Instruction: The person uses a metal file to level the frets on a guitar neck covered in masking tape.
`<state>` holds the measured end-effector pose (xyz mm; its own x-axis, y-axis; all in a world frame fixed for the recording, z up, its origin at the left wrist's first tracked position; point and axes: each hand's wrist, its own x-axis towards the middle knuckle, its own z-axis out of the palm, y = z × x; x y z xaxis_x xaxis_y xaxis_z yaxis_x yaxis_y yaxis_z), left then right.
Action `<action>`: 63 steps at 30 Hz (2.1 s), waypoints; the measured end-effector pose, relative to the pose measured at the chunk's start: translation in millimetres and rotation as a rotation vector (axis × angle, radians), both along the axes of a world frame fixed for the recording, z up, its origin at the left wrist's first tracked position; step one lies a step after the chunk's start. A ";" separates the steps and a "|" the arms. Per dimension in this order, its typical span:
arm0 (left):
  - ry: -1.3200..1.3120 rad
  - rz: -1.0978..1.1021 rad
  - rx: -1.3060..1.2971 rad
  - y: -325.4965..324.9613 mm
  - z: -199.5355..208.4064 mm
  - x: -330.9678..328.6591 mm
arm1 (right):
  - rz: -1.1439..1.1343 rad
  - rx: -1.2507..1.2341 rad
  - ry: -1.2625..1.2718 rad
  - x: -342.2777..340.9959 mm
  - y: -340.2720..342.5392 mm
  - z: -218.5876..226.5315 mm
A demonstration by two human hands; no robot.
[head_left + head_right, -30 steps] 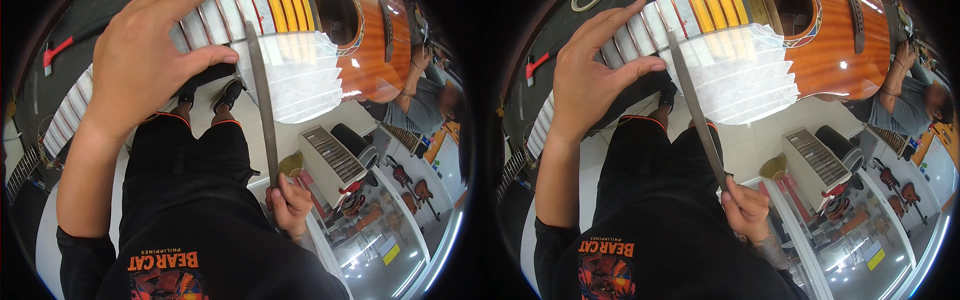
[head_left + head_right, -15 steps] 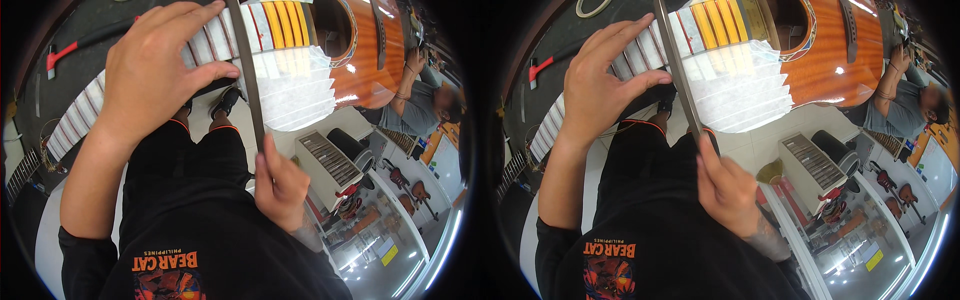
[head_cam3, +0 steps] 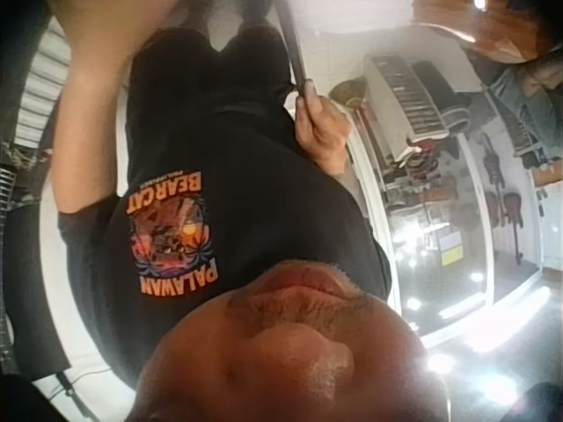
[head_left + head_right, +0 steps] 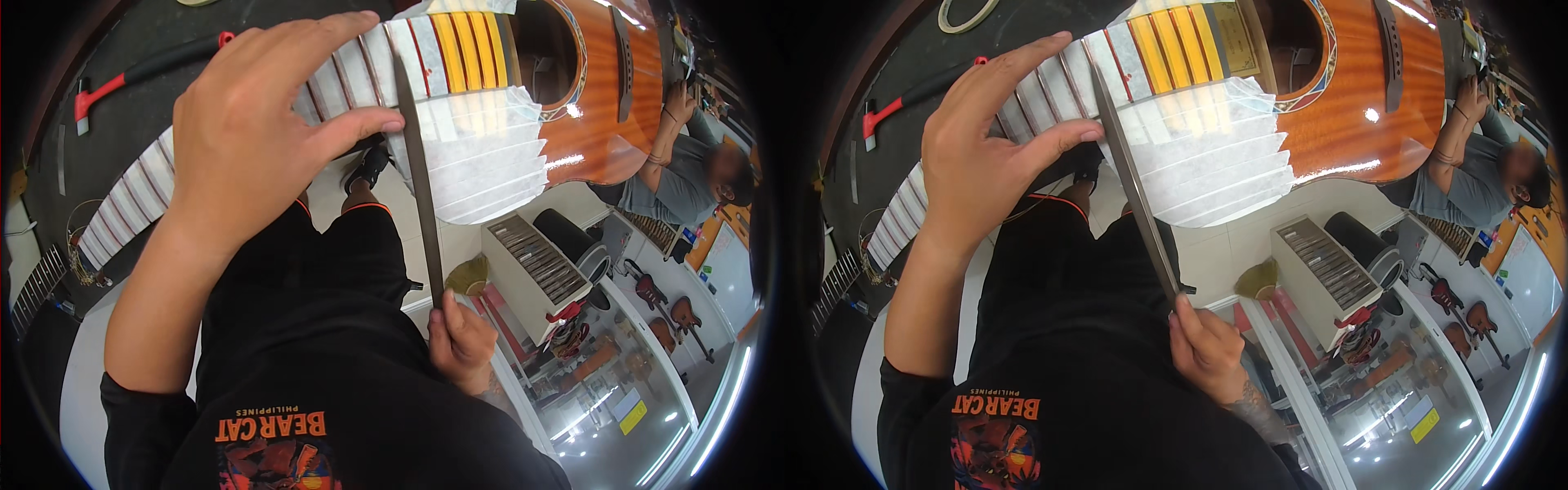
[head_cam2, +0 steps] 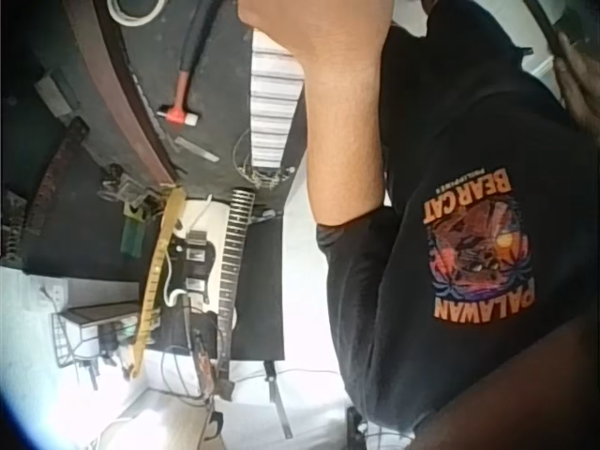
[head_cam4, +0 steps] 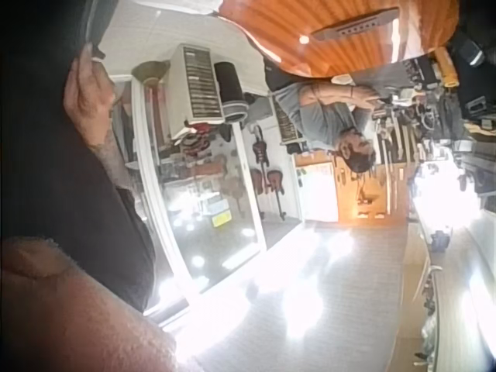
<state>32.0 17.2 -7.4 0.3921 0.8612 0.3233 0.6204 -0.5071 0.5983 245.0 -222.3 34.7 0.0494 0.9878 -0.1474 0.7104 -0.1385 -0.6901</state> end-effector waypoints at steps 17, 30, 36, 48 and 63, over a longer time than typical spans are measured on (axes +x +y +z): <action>0.063 0.047 -0.055 -2.4 3.9 -3.4 | 0.061 0.070 0.030 6.7 4.2 2.5; 0.064 0.051 -0.057 -0.5 4.8 -3.2 | 0.081 0.152 0.070 -3.9 38.8 -26.9; 0.066 0.049 -0.067 -0.5 5.6 -3.3 | 0.089 0.144 0.023 2.8 11.6 -11.1; 0.164 0.093 -0.152 -2.2 16.6 7.2 | -0.049 0.166 -0.088 31.4 1.0 10.8; 0.138 0.081 -0.034 -4.2 3.9 15.2 | 0.128 0.249 -0.186 43.6 -6.6 3.1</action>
<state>47.2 13.0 -3.5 0.3600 0.9011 0.2416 0.7356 -0.4334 0.5207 288.5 -228.9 37.8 -0.0739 0.9923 0.0993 0.8282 0.1165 -0.5482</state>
